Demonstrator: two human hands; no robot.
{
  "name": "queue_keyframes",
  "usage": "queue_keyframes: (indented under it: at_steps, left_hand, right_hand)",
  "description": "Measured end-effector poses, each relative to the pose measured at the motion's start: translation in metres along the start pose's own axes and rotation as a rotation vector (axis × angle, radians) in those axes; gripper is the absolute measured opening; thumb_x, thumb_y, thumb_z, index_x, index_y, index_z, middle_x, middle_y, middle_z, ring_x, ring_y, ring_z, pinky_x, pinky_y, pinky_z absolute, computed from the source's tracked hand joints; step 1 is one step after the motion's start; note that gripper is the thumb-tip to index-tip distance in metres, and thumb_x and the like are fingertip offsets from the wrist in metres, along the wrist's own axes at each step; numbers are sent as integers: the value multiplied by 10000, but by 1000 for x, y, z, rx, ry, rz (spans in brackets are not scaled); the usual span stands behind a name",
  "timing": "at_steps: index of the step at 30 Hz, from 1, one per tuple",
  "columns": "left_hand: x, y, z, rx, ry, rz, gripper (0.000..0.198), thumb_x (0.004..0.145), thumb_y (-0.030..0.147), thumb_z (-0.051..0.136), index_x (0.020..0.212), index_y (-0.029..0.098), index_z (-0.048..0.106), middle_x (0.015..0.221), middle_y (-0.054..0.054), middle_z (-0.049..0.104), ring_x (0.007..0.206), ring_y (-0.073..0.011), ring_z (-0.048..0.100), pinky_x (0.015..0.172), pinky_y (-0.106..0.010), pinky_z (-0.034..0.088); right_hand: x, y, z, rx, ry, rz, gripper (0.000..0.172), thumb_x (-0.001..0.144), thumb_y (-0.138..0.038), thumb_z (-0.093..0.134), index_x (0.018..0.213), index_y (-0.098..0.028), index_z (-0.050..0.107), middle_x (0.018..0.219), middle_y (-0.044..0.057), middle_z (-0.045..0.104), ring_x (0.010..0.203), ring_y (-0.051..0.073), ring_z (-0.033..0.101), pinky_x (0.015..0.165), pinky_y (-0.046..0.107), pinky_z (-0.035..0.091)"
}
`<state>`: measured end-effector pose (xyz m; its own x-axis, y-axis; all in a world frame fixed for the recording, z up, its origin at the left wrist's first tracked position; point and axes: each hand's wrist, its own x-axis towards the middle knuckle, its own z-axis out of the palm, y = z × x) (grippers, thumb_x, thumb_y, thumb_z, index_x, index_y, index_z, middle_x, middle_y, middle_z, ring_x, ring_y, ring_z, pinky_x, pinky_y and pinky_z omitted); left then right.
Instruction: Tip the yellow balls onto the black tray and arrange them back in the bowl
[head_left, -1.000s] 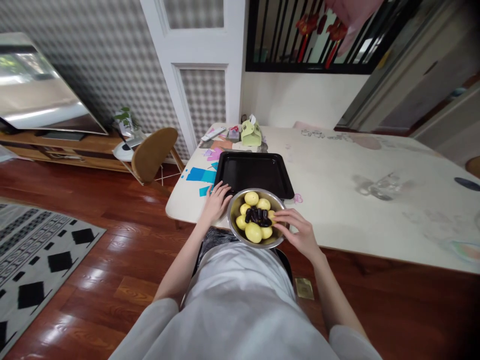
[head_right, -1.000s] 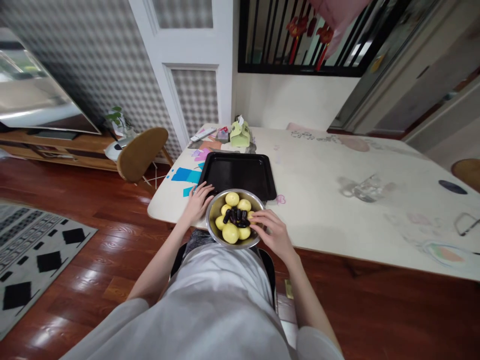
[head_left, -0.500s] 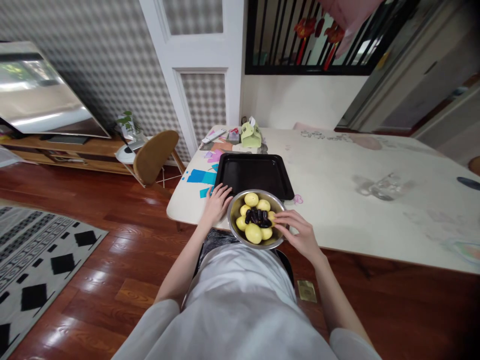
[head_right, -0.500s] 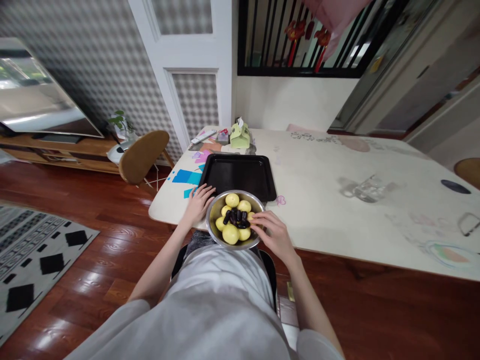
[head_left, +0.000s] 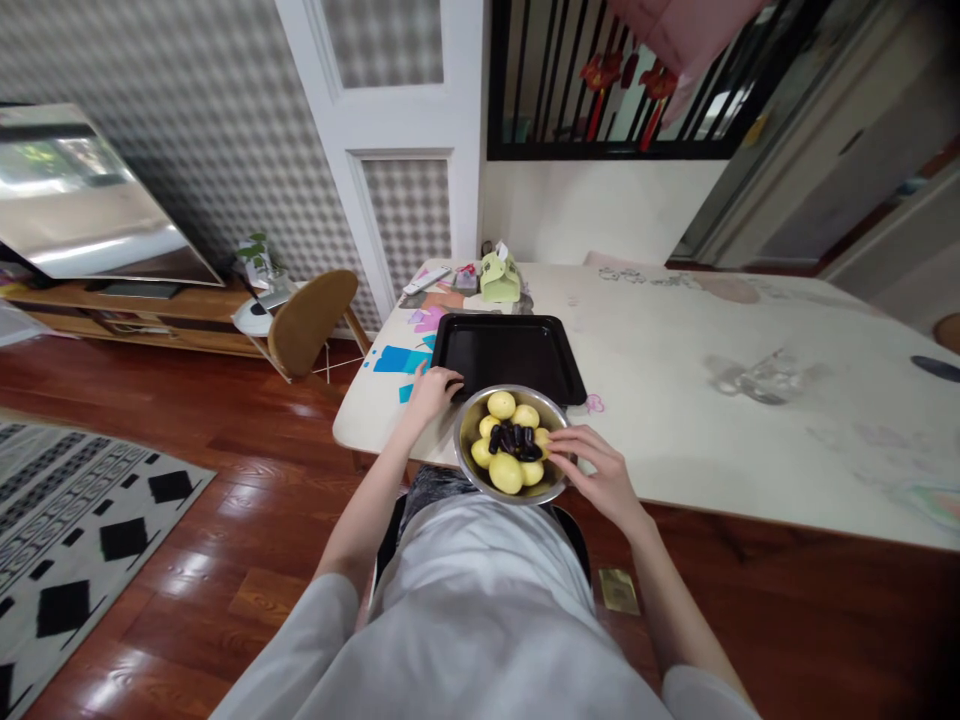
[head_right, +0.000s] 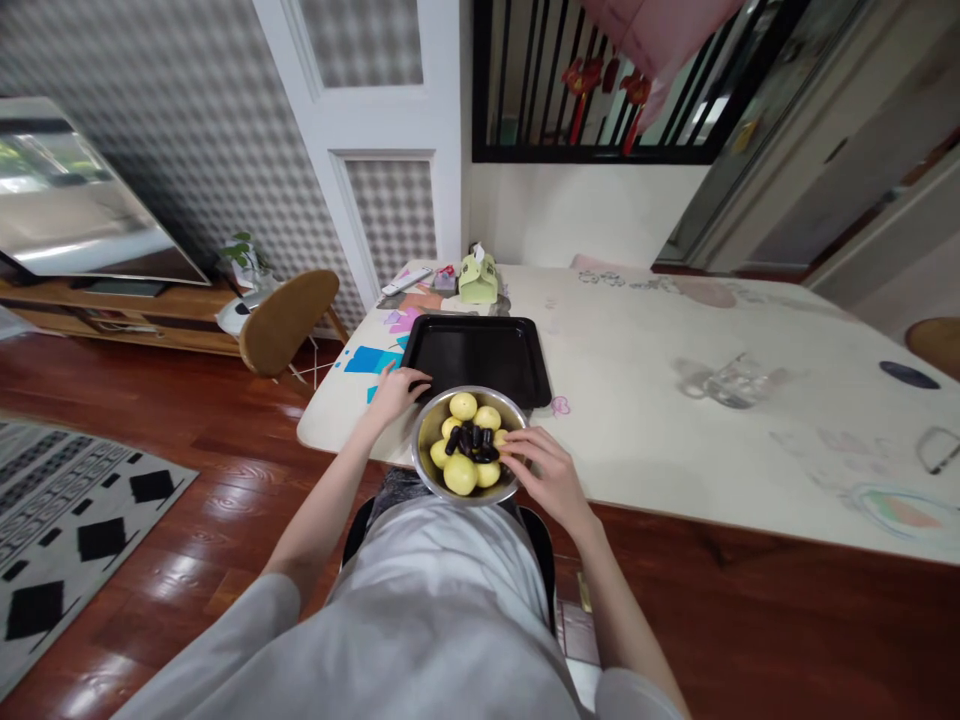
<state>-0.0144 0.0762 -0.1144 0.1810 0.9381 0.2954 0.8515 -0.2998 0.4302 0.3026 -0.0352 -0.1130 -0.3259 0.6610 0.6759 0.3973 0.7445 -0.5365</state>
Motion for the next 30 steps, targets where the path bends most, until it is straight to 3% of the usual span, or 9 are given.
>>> queue_keyframes:
  at_steps: [4, 7, 11, 14, 20, 30]
  left_hand:
    - [12, 1, 3, -38, 3, 11, 136, 890, 124, 751, 967, 214, 818, 978, -81, 836, 1013, -304, 770, 1155, -543, 439]
    - [8, 4, 1, -63, 28, 20, 151, 883, 107, 751, 984, 206, 805, 1012, -83, 827, 973, -271, 772, 999, -435, 556]
    - [-13, 21, -10, -204, 205, 64, 129, 923, 127, 721, 1010, 198, 784, 1008, -77, 803, 920, -236, 757, 856, -359, 592]
    - [-34, 44, -18, -328, 295, 174, 93, 978, 221, 702, 1034, 223, 776, 1030, -57, 802, 964, -224, 748, 896, -359, 589]
    - [-52, 78, -10, -304, 119, 320, 163, 1037, 325, 642, 1034, 258, 791, 1062, -48, 823, 1015, -236, 749, 1044, -449, 520]
    - [-51, 78, 8, -297, 38, 364, 119, 997, 220, 691, 1058, 240, 791, 1082, -63, 816, 1069, -253, 723, 980, -440, 518]
  right_hand:
    - [0, -1, -1, 4, 6, -2, 148, 967, -189, 724, 1076, -271, 783, 1086, 76, 777, 1000, 230, 743, 883, 401, 630]
    - [-1, -1, -2, 10, 13, 5, 149, 967, -186, 724, 1074, -270, 786, 1087, 74, 778, 999, 226, 744, 884, 396, 630]
    - [-1, 0, 0, 22, 18, 11, 150, 966, -197, 726, 1081, -268, 791, 1086, 76, 781, 999, 227, 746, 888, 398, 633]
    - [-2, 1, 3, 31, 19, 13, 141, 969, -215, 725, 1078, -269, 798, 1086, 81, 785, 997, 233, 751, 883, 406, 643]
    - [-2, 0, 2, 22, 0, 18, 134, 978, -242, 713, 1077, -267, 800, 1083, 90, 792, 1002, 243, 757, 891, 426, 652]
    - [-1, 0, 1, -26, 20, 23, 113, 988, -261, 704, 1054, -259, 795, 1056, 87, 790, 980, 241, 751, 871, 422, 637]
